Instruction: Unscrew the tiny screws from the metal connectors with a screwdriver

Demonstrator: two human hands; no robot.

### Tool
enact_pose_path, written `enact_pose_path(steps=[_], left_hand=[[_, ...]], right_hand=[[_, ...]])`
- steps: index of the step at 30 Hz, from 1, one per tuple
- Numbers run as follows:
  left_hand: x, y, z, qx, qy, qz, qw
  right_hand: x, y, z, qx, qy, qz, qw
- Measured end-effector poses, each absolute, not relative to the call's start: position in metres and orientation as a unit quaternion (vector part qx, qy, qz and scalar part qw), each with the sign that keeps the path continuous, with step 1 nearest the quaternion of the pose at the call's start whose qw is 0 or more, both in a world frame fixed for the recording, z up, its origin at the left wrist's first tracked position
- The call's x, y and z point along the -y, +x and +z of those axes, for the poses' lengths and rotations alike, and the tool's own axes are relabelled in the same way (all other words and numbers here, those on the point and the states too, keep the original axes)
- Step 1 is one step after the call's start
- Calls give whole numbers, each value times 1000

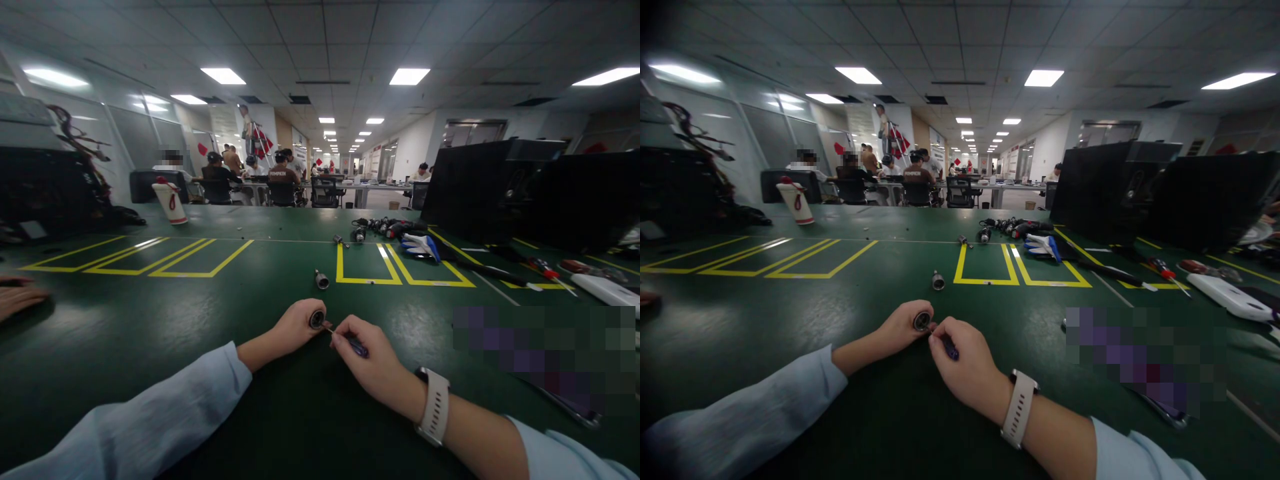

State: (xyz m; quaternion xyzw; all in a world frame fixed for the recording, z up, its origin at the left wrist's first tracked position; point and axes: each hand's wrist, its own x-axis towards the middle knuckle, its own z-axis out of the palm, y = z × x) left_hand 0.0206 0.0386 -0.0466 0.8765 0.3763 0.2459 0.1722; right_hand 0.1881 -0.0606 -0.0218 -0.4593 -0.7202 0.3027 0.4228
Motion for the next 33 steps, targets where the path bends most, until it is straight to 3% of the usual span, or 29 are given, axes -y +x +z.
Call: enact_pose_path(steps=[3, 8, 12, 16, 23, 33], left_hand=[[-37, 22, -46, -383, 870, 263, 164], [-37, 21, -47, -382, 859, 286, 184], [-39, 20, -49, -379, 852, 297, 203], [-41, 21, -50, -381, 849, 305, 204], [-38, 21, -47, -407, 860, 274, 144], [-42, 20, -50, -386, 832, 316, 245]], right_hand=[[59, 187, -25, 695, -460, 339, 436], [51, 187, -28, 513, -402, 542, 531], [45, 188, -29, 382, -369, 641, 554], [44, 189, -29, 348, -366, 654, 563], [53, 184, -28, 472, -404, 558, 550], [42, 187, -35, 306, -342, 693, 556]])
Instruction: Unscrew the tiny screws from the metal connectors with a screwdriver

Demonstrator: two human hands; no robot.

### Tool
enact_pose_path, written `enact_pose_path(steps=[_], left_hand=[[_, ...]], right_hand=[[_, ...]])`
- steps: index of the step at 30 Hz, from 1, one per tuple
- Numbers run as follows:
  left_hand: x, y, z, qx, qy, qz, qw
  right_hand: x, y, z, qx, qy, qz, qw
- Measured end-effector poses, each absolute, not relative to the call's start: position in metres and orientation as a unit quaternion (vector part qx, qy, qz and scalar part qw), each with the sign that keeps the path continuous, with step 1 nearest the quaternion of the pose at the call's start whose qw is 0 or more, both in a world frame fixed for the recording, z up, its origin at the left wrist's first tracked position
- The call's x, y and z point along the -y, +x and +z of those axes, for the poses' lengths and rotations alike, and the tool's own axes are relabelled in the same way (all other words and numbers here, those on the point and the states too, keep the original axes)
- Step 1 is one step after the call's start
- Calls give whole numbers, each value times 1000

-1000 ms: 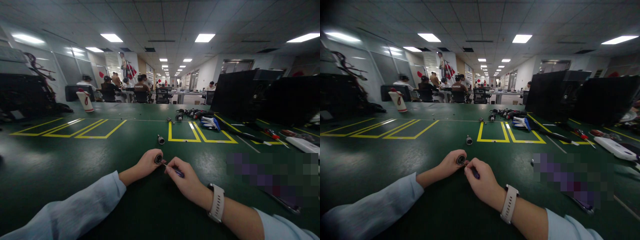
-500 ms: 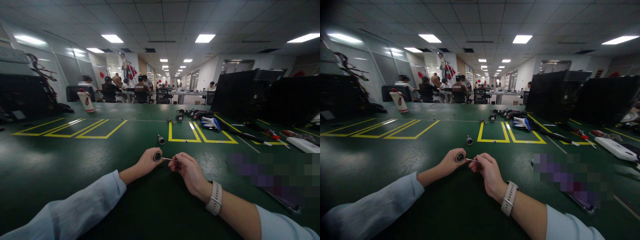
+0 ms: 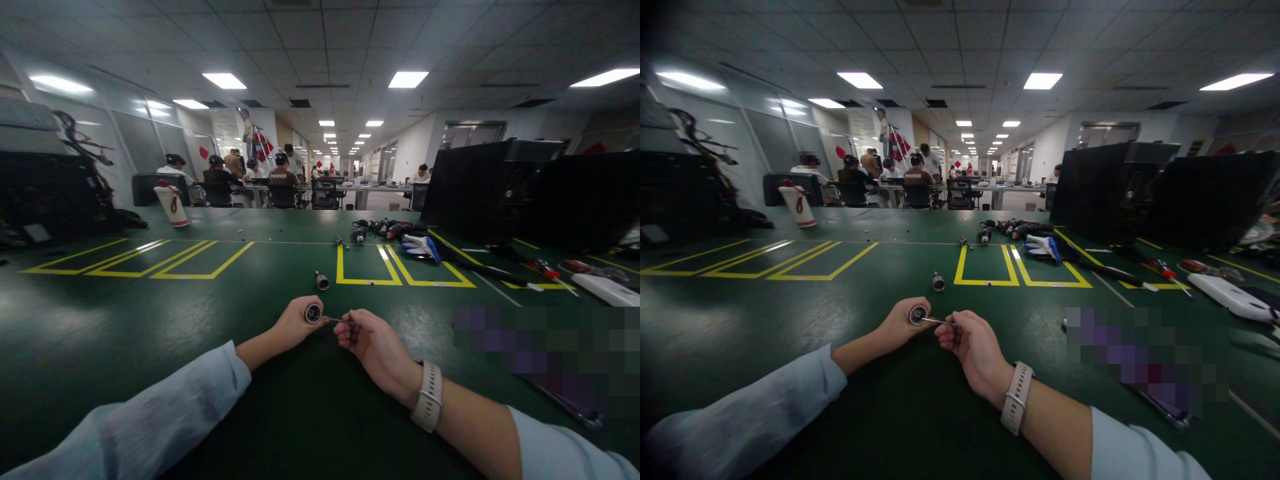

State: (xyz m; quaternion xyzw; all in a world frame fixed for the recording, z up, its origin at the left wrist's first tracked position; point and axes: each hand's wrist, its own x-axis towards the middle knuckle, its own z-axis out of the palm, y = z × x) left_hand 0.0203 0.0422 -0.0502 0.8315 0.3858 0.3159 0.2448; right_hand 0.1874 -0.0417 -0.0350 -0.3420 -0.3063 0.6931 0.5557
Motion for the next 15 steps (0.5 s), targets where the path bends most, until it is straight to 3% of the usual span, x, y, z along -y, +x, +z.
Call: enact_pose_path(steps=[8, 15], left_hand=[[-38, 21, -46, -388, 844, 280, 241], [-36, 22, -46, -365, 887, 220, 179]], right_hand=[[50, 189, -28, 455, -372, 584, 560], [54, 192, -26, 671, -447, 339, 484]])
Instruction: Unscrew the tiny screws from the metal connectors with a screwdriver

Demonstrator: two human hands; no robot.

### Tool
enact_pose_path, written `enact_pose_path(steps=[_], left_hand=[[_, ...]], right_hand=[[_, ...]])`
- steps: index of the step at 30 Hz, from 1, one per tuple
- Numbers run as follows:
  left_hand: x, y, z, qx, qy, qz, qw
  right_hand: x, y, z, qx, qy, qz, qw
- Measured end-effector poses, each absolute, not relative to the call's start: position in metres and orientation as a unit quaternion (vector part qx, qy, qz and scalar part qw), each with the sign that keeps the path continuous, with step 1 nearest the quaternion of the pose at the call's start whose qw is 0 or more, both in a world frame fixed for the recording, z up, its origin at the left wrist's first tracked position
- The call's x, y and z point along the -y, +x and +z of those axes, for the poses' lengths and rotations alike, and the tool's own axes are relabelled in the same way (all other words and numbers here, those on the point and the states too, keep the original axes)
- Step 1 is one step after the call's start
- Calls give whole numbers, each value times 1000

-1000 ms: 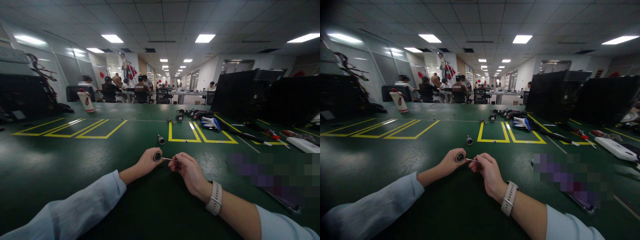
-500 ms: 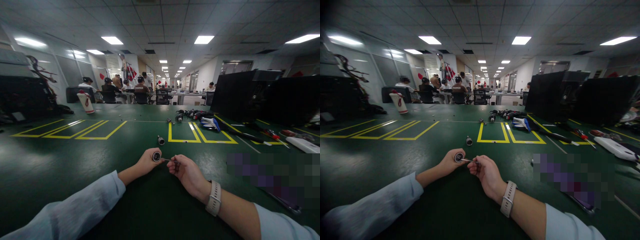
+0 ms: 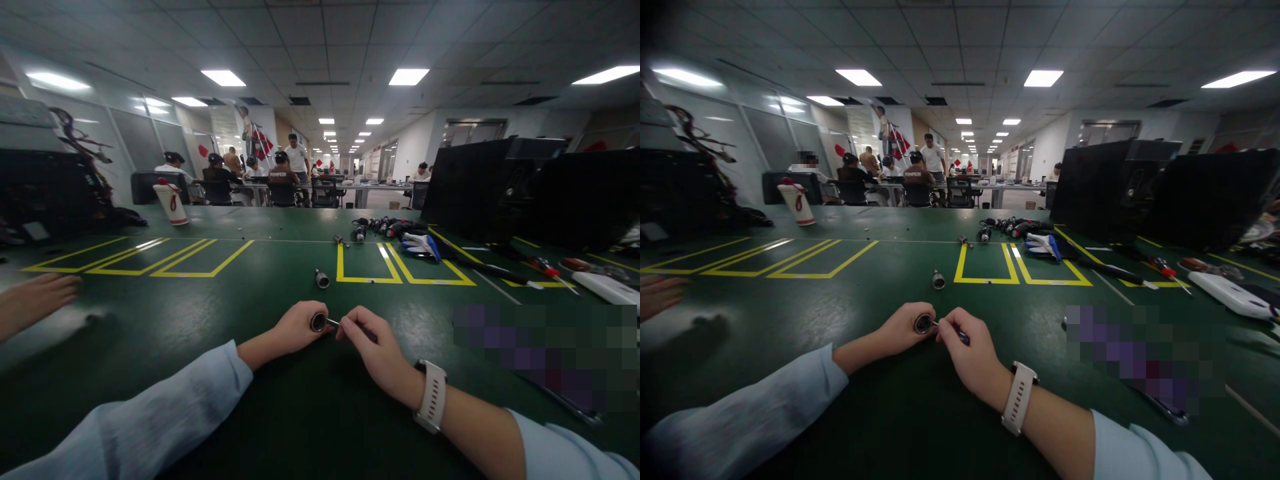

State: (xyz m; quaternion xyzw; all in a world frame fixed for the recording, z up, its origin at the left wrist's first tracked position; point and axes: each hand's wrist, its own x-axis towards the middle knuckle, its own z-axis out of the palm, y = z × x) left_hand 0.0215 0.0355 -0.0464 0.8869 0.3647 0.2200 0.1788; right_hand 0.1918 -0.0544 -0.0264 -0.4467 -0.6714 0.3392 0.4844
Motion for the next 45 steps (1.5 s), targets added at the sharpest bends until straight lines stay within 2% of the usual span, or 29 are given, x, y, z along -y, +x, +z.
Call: enact_pose_path(steps=[3, 5, 11, 14, 21, 28, 36, 45], left_hand=[[-35, 22, -47, -356, 897, 211, 155], [-35, 22, -46, -350, 901, 207, 151], [-34, 22, -45, -359, 895, 200, 172], [-35, 21, -44, -372, 889, 202, 176], [-37, 21, -45, -398, 869, 237, 175], [-39, 20, -47, -377, 850, 289, 230], [-34, 21, -43, -367, 876, 250, 189], [-39, 19, -47, -343, 855, 293, 256]], right_hand=[[56, 192, -24, 718, -457, 263, 454], [55, 193, -22, 707, -462, 279, 457], [44, 193, -25, 518, -433, 511, 532], [41, 191, -32, 448, -422, 562, 553], [43, 189, -38, 538, -399, 499, 550], [44, 191, -30, 407, -401, 593, 567], [44, 189, -36, 496, -397, 525, 567], [35, 190, -43, 334, -342, 672, 566]])
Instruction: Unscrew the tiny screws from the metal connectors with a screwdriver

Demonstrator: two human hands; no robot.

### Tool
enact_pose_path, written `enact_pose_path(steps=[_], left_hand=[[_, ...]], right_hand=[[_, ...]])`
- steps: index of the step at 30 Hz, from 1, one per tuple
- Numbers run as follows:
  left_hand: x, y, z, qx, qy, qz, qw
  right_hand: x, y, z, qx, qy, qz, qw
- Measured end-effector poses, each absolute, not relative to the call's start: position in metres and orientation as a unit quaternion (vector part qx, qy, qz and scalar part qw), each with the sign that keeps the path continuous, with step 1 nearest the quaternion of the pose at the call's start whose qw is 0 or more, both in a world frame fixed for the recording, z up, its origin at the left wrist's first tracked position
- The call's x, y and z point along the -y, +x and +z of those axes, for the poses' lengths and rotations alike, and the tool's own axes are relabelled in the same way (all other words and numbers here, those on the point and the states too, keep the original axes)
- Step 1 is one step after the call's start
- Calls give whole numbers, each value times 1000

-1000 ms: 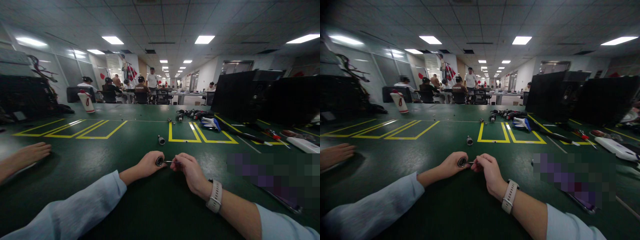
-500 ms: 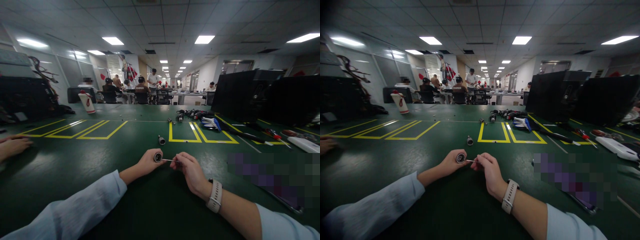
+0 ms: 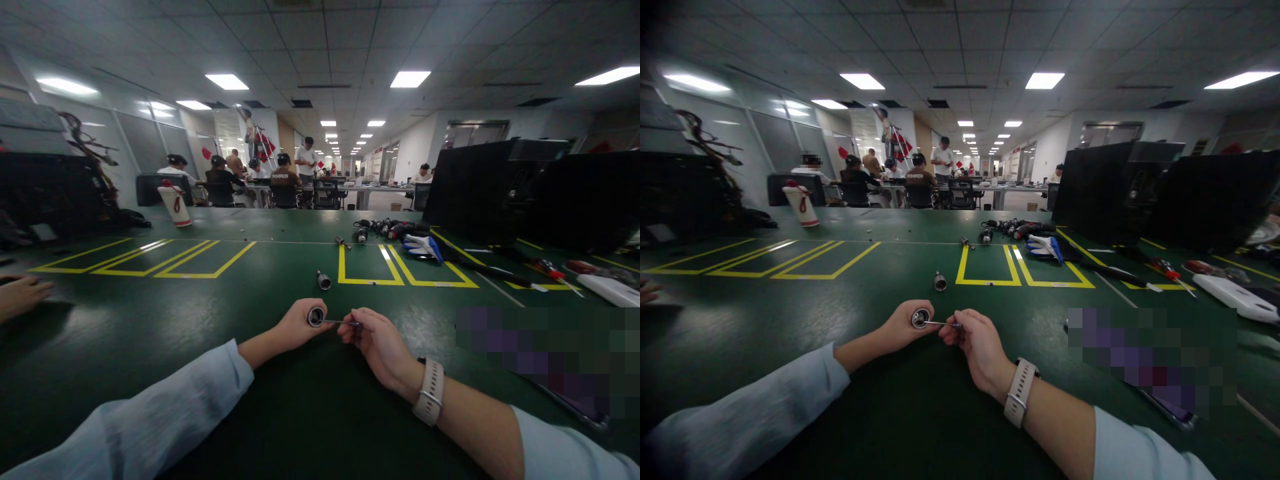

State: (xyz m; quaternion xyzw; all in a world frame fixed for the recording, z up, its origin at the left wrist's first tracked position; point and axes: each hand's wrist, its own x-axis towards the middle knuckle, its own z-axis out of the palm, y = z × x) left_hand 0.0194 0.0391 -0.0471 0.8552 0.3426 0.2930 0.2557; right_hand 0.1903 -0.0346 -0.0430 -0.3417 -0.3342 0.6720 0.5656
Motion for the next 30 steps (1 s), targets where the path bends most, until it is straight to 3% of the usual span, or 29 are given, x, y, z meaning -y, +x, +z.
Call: enact_pose_path(steps=[9, 15, 18, 24, 30], left_hand=[[-40, 19, -50, -345, 825, 325, 309], [-37, 18, -47, -364, 845, 317, 229], [-36, 18, -46, -358, 851, 312, 225], [-39, 18, -49, -346, 818, 338, 313], [-37, 20, -48, -345, 822, 327, 313]], right_hand=[[40, 187, -40, 346, -339, 663, 572], [49, 182, -35, 453, -370, 574, 574], [47, 183, -33, 413, -363, 616, 564], [41, 185, -34, 325, -326, 692, 556], [46, 184, -33, 445, -361, 580, 579]])
